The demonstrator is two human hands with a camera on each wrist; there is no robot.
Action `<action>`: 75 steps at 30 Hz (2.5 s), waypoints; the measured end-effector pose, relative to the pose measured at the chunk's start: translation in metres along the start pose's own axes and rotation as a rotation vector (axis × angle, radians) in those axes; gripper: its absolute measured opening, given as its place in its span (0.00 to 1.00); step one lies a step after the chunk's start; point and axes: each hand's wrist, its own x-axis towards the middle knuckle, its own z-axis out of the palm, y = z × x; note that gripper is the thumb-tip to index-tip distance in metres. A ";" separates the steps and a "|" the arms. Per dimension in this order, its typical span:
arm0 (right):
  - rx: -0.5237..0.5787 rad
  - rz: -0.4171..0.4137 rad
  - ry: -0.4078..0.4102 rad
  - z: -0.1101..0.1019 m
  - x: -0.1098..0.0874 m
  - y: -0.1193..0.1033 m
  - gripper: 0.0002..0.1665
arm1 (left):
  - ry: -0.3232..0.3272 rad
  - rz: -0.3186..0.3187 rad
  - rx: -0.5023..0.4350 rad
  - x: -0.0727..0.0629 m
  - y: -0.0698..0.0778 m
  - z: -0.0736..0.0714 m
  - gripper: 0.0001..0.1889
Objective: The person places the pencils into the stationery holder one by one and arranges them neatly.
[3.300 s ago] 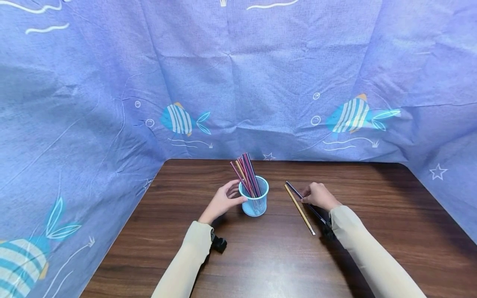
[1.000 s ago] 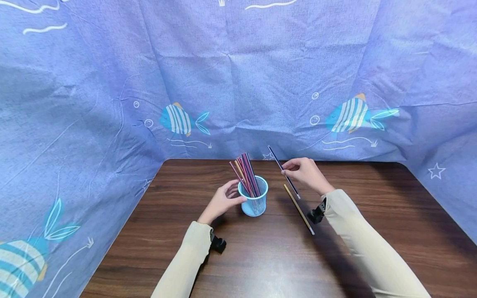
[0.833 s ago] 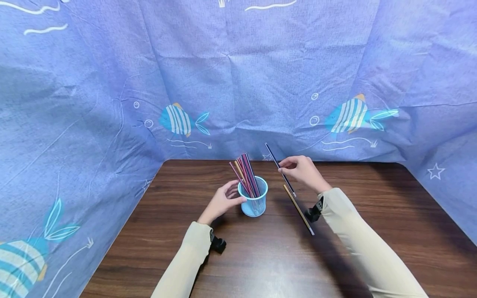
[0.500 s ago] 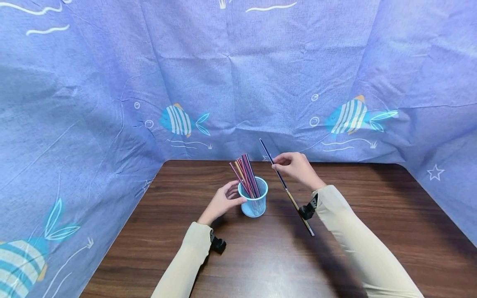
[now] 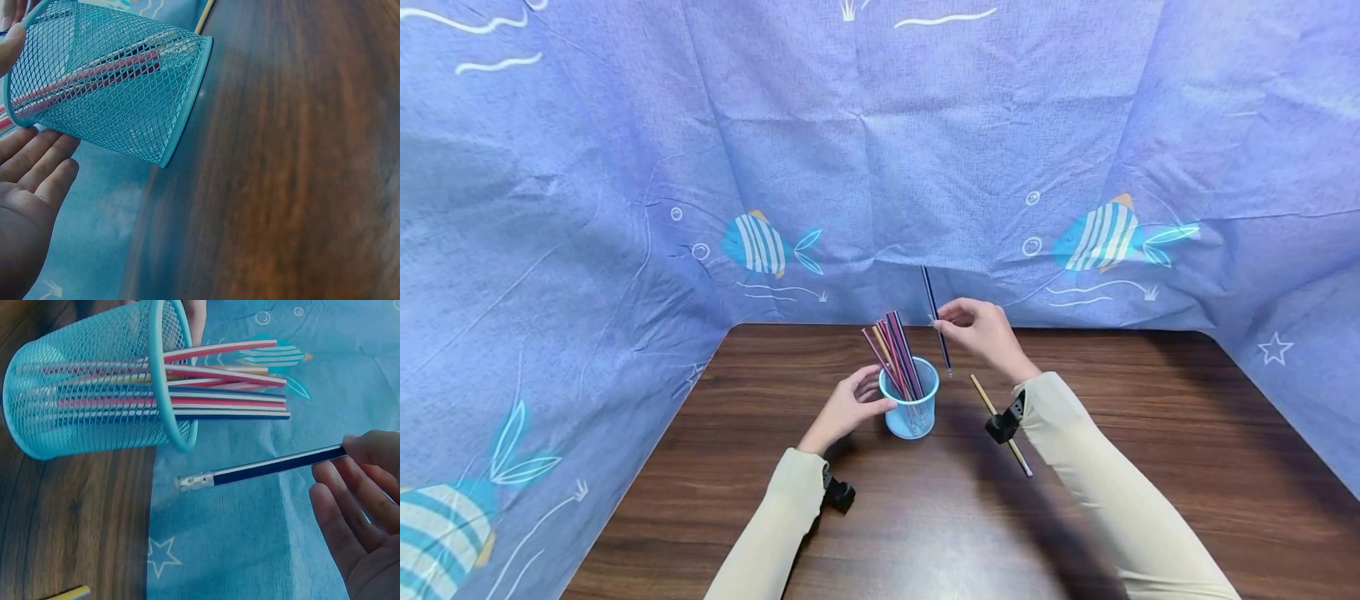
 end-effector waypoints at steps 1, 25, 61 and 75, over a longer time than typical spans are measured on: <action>0.007 -0.008 0.012 0.001 0.001 -0.001 0.10 | 0.001 0.002 0.000 0.000 0.000 0.000 0.34; 0.084 0.068 -0.085 0.038 -0.004 -0.014 0.10 | -0.019 0.004 -0.033 -0.001 0.004 0.000 0.34; -0.025 0.097 -0.219 0.037 -0.013 0.003 0.09 | -0.016 -0.015 -0.015 0.000 0.004 0.000 0.34; -0.119 0.067 -0.251 0.013 -0.022 0.030 0.11 | -0.003 -0.014 0.005 -0.001 0.001 -0.001 0.36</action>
